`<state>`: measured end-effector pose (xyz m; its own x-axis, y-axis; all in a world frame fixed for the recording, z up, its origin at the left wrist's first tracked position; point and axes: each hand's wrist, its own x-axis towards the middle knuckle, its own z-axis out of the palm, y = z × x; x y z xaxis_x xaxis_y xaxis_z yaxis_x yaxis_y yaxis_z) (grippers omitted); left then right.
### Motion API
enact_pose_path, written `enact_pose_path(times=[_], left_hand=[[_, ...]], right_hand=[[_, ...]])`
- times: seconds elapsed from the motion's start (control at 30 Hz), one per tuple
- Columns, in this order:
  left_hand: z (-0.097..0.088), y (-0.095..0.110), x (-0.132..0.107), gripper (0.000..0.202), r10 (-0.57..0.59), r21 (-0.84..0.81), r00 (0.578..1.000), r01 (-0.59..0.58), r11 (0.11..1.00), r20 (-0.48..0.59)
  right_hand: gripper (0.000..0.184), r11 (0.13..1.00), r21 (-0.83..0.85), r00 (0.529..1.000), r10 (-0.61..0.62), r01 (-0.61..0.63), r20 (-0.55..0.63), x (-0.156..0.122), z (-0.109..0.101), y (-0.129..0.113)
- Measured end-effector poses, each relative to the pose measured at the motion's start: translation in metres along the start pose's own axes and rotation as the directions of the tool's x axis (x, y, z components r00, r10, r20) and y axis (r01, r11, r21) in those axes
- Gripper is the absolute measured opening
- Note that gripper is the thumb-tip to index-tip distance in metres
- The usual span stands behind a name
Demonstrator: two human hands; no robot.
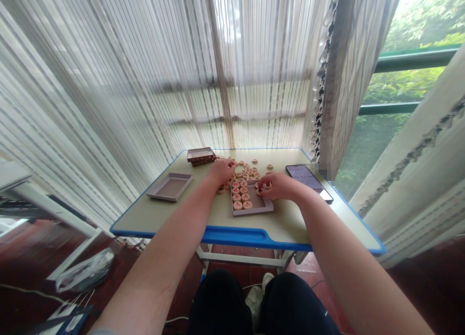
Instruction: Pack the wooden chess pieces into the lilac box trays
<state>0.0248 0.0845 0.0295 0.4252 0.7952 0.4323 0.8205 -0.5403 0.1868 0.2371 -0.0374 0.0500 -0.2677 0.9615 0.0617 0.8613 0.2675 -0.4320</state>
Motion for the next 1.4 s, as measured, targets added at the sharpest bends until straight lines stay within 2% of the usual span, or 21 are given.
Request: enact_pose_path(times=[0.07, 0.17, 0.27, 0.37, 0.47, 0.57, 0.67, 0.73, 0.8, 0.87, 0.97, 1.17, 1.23, 1.27, 1.33, 1.4], left_hand=[[0.001, -0.008, 0.000, 0.028, -0.067, 0.016, 0.998, 0.067, 0.998, -0.020], [0.001, -0.021, 0.000, 0.031, -0.160, 0.020, 0.987, 0.161, 0.987, -0.034], [0.000, -0.028, -0.001, 0.040, -0.218, -0.016, 0.974, 0.217, 0.976, -0.055], [0.000, -0.030, -0.002, 0.042, -0.274, -0.081, 0.961, 0.270, 0.959, -0.046], [0.003, -0.033, 0.002, 0.037, -0.322, -0.180, 0.946, 0.313, 0.933, -0.024], [0.007, -0.043, 0.008, 0.032, -0.387, -0.348, 0.922, 0.361, 0.865, -0.006], [0.009, -0.055, 0.013, 0.027, -0.449, -0.552, 0.889, 0.419, 0.721, 0.088], [0.008, -0.061, 0.015, 0.029, -0.438, -0.663, 0.879, 0.441, 0.604, 0.186], [0.007, -0.064, 0.015, 0.030, -0.409, -0.689, 0.876, 0.461, 0.559, 0.254], [0.008, -0.065, 0.014, 0.029, -0.381, -0.639, 0.887, 0.454, 0.621, 0.261], [0.010, -0.066, 0.013, 0.031, -0.323, -0.550, 0.925, 0.379, 0.745, 0.200], [0.007, -0.064, 0.012, 0.031, -0.258, -0.425, 0.961, 0.276, 0.862, 0.101], [0.010, -0.056, 0.014, 0.030, -0.185, -0.323, 0.981, 0.193, 0.927, 0.057], [0.013, -0.050, 0.016, 0.032, -0.111, -0.272, 0.993, 0.116, 0.955, 0.033], [0.021, -0.038, 0.020, 0.041, 0.003, -0.179, 0.997, 0.011, 0.984, 0.077], [0.028, -0.028, 0.025, 0.053, 0.026, -0.116, 0.984, -0.005, 0.993, 0.176]], right_hand=[[0.023, 1.000, 0.013, 0.999, -0.002, 0.002, -0.053, -0.001, -0.002, 0.001], [0.022, 1.000, 0.024, 0.978, 0.013, -0.008, -0.209, 0.002, -0.003, 0.009], [0.024, 0.993, -0.003, 0.919, 0.108, -0.118, -0.380, 0.011, 0.002, 0.025], [0.030, 0.973, -0.070, 0.860, 0.160, -0.221, -0.484, 0.025, 0.012, 0.043], [0.038, 0.972, -0.035, 0.865, 0.191, -0.233, -0.464, 0.041, 0.023, 0.054], [0.042, 0.984, 0.057, 0.896, 0.178, -0.169, -0.407, 0.050, 0.030, 0.055], [0.041, 0.984, 0.124, 0.913, 0.164, -0.126, -0.374, 0.053, 0.030, 0.051], [0.040, 0.978, 0.164, 0.915, 0.183, -0.131, -0.360, 0.053, 0.029, 0.048], [0.039, 0.971, 0.189, 0.912, 0.205, -0.145, -0.356, 0.052, 0.029, 0.047], [0.038, 0.969, 0.195, 0.909, 0.214, -0.152, -0.357, 0.052, 0.029, 0.046], [0.037, 0.968, 0.193, 0.902, 0.222, -0.159, -0.369, 0.052, 0.029, 0.046], [0.034, 0.946, 0.224, 0.874, 0.307, -0.236, -0.377, 0.050, 0.022, 0.047], [0.033, 0.941, 0.220, 0.867, 0.324, -0.256, -0.378, 0.050, 0.021, 0.047], [0.033, 0.942, 0.212, 0.867, 0.325, -0.260, -0.378, 0.050, 0.020, 0.047], [0.032, 0.946, 0.192, 0.869, 0.316, -0.260, -0.381, 0.050, 0.021, 0.046], [0.032, 0.953, 0.173, 0.873, 0.299, -0.250, -0.385, 0.050, 0.021, 0.045]])
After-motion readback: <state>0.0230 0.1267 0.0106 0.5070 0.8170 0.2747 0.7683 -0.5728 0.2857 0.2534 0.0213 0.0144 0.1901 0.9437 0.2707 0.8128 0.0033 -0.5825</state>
